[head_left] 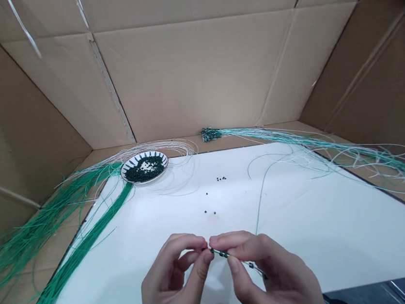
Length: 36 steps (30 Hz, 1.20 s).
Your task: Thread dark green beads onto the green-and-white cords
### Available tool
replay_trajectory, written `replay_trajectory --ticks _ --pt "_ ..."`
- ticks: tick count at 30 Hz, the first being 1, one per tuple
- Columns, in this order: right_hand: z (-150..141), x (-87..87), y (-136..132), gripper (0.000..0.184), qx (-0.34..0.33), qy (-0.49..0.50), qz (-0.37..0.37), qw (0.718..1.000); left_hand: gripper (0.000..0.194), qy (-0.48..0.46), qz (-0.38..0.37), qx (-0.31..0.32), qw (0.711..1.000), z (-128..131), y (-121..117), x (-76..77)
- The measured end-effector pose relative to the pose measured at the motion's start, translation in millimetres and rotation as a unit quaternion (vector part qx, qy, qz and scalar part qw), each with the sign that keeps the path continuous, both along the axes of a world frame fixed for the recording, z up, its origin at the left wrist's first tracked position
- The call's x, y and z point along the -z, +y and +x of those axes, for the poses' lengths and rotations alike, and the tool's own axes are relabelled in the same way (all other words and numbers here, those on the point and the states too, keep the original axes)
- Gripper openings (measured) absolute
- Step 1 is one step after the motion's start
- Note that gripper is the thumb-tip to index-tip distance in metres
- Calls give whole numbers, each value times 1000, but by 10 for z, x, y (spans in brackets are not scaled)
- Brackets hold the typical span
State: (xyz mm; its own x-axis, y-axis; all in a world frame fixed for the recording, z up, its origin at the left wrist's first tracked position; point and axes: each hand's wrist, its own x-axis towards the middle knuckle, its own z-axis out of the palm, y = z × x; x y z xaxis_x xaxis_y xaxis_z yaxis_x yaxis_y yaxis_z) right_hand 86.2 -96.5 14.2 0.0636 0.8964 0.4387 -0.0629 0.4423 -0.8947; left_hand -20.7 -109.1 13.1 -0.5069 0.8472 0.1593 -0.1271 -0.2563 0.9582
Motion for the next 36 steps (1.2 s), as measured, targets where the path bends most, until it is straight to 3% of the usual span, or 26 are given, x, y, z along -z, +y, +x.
replay_trajectory --ticks 10,17,23,36 --pt "-27 187 104 32 52 -104 149 982 24 -106 -143 181 967 -133 52 59" --pt "-12 252 135 29 63 -156 198 966 23 -115 -139 179 967 -158 64 81" --pt "-5 255 146 28 42 -118 168 978 16 -59 -105 141 983 -148 58 108" --pt "119 110 115 24 -42 -42 6 998 7 24 -88 95 991 -125 12 0"
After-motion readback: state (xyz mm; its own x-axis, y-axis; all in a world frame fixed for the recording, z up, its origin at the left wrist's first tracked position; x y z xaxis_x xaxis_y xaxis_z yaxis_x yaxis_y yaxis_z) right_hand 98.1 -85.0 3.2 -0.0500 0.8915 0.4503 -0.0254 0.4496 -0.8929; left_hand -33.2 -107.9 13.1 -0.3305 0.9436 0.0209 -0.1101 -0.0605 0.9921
